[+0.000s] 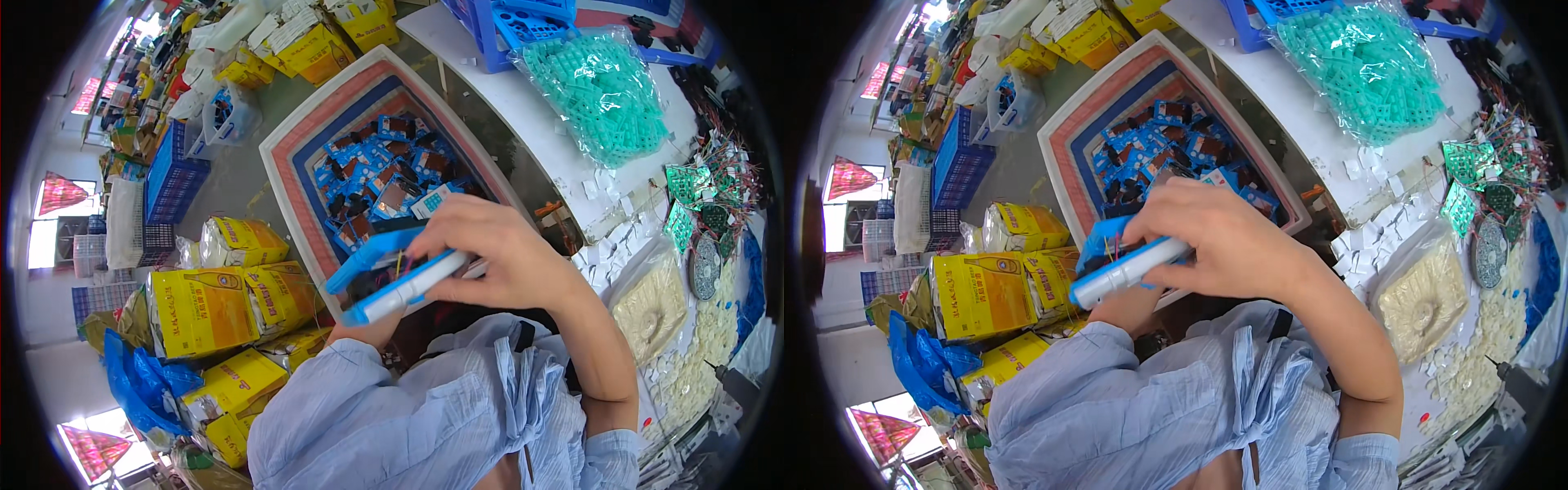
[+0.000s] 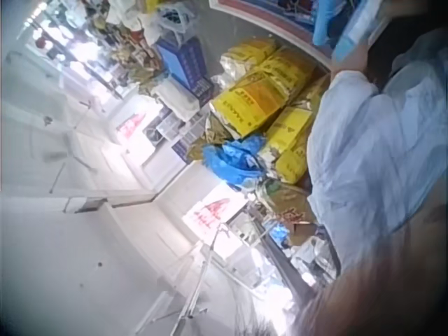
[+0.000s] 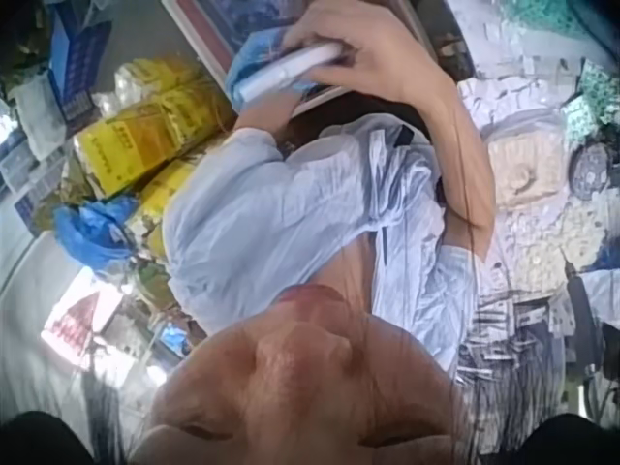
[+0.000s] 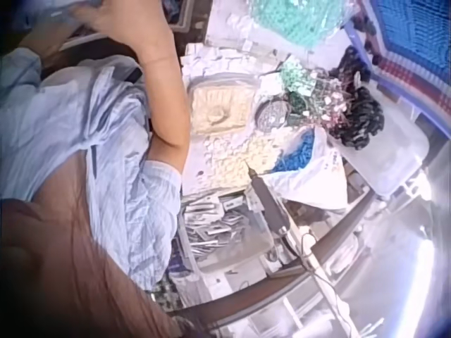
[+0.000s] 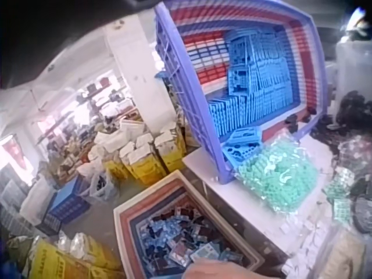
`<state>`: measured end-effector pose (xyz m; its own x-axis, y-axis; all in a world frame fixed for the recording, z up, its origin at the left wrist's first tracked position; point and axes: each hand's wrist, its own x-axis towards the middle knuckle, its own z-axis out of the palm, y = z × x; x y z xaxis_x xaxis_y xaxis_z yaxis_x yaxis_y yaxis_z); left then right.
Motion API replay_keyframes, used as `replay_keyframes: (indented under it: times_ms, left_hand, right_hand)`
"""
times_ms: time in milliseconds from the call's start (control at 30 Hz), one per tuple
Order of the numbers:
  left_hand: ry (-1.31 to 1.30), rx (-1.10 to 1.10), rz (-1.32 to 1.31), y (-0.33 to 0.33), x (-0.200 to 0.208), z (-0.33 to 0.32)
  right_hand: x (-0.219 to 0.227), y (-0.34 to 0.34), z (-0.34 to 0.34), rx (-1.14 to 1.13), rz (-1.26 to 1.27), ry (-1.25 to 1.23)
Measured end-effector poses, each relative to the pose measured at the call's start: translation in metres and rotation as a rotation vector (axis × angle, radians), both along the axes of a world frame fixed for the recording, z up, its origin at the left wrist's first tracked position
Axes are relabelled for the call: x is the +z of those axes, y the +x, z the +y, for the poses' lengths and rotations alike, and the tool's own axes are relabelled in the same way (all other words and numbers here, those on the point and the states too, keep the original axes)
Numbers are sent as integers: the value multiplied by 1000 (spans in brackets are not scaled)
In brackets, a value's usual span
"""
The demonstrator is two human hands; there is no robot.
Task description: Assembling electronic and plastic components of a toy calculator at a factory workbench.
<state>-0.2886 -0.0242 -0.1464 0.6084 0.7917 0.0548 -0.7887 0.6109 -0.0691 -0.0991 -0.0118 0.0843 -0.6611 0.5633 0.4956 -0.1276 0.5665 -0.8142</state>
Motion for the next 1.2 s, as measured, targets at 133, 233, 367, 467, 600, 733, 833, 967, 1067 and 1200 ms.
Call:
replay_keyframes:
  times_ms: [133, 233, 367, 467, 600, 733, 833, 967, 1067, 1200]
  left_hand:
    - [25, 36, 212, -13, -17, 6]
    - [37, 50, 344, -22, -27, 8]
    - [43, 48, 433, -31, -35, 12]
    - [49, 53, 473, -37, -38, 13]
    - [52, 53, 530, -42, -47, 20]
    - [36, 115, 619, -57, -60, 15]
    - [173, 143, 190, -74, -52, 8]
    - [169, 26, -494, -68, 4, -5]
    - [78, 119, -516, -69, 1, -20]
    - [46, -57, -632, -45, 20, -23]
  right_hand:
    - [7, 3, -11, 39, 14, 79]
    - [8, 1, -14, 39, 26, 85]
    - [7, 2, -15, 14, -4, 39]
    - [11, 1, -23, -26, -37, 50]
    - [6, 5, -16, -56, -32, 118]
    - [-13, 15, 2, -223, 49, -402]
    - [-36, 18, 35, -344, 451, -709]
    - [-72, 21, 66, -569, 379, -834]
    - [-106, 1, 74, -646, 172, -748]
    - [-141, -38, 74, -585, -64, -424]
